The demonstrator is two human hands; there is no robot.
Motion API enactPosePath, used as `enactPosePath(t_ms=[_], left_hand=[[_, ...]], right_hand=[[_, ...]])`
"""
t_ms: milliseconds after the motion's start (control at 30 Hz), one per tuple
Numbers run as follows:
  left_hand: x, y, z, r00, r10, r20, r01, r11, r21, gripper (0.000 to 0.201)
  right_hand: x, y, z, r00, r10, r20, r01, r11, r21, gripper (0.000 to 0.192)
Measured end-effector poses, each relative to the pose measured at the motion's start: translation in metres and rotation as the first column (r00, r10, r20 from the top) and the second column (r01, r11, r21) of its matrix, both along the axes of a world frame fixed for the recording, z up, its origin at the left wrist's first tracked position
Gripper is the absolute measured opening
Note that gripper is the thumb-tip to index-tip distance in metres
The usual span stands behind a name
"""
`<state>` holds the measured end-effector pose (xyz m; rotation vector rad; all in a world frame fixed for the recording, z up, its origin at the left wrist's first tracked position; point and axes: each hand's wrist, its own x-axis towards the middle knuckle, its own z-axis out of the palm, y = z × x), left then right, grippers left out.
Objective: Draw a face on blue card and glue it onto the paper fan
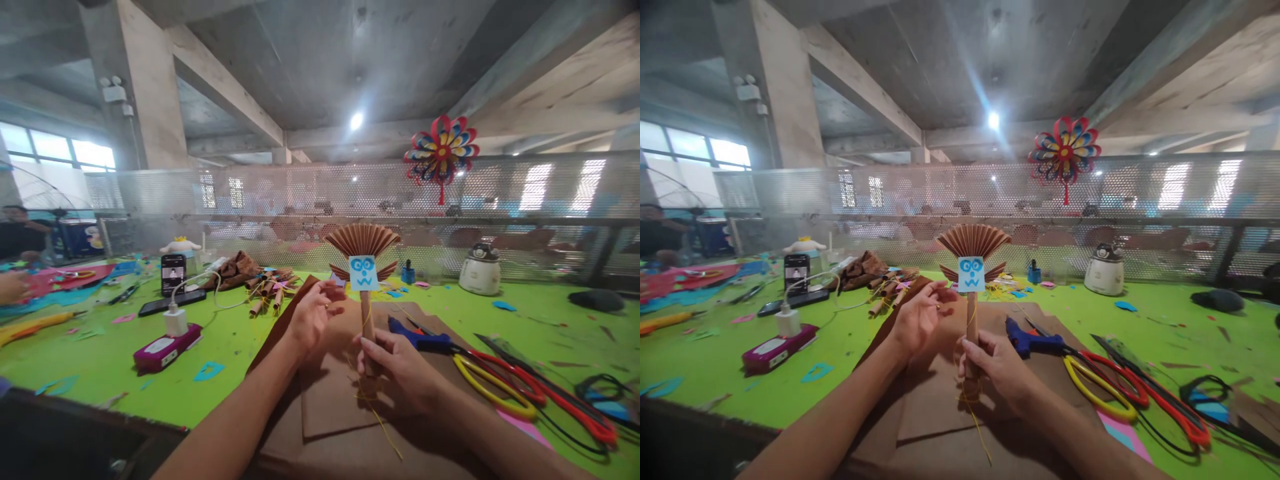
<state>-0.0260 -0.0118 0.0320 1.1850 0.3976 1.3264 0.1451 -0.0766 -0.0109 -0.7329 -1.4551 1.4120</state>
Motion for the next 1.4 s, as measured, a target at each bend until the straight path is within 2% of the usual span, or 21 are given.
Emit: enactPosePath(t_ms=[300,467,633,733,833,900,967,1033,1267,1400], left_hand=[[0.012,-0.009,-0.004,0.969,-0.209,-0.135,0.199,0.977,-0.081,0.031],[0.022,-0.016,-0.012,0.960,-0.221,-0.173,0.201,0.971,-0.126,0.034],[0.021,-0.013,-0.013,0.966,-0.205,-0.158,0.190,0.976,-0.107,0.037],[0.018,-0.009,-0.014,0.972,-0.167,-0.162,0.157,0.985,-0.076,0.040],[0.019,-0.006,-0.017,0.965,-0.171,-0.201,0.160,0.985,-0.071,0.043],[0.021,-0.006,-0.021,0.952,-0.191,-0.239,0.178,0.981,-0.076,0.044],[0.024,-0.007,-0.025,0.940,-0.203,-0.276,0.189,0.979,-0.075,0.043],[0.027,-0.009,-0.026,0.935,-0.187,-0.302,0.178,0.982,-0.057,0.041],[0.027,-0.014,-0.015,0.960,-0.035,-0.278,0.051,0.997,0.050,0.026],[0.024,-0.011,-0.014,0.976,0.000,-0.217,0.003,1.000,0.013,0.028]], right_hand=[[0.002,0.004,-0.005,0.995,0.042,0.092,-0.047,0.997,0.058,0.035],[0.001,0.008,-0.010,0.994,0.021,0.108,-0.031,0.995,0.090,0.036],[0.010,0.010,0.000,0.951,-0.085,0.298,0.013,0.972,0.237,0.040],[0.021,0.015,0.009,0.893,-0.316,0.320,0.175,0.900,0.399,0.040],[0.036,0.023,0.016,0.818,-0.533,0.215,0.373,0.777,0.507,0.041],[0.045,0.029,0.020,0.790,-0.595,0.149,0.451,0.728,0.517,0.041],[0.052,0.033,0.023,0.773,-0.621,0.130,0.479,0.707,0.521,0.039],[0.054,0.035,0.023,0.778,-0.608,0.155,0.462,0.722,0.515,0.037],[0.037,0.026,0.019,0.845,-0.441,0.302,0.275,0.844,0.460,0.034],[0.018,0.019,0.008,0.931,-0.191,0.312,0.100,0.953,0.287,0.033]])
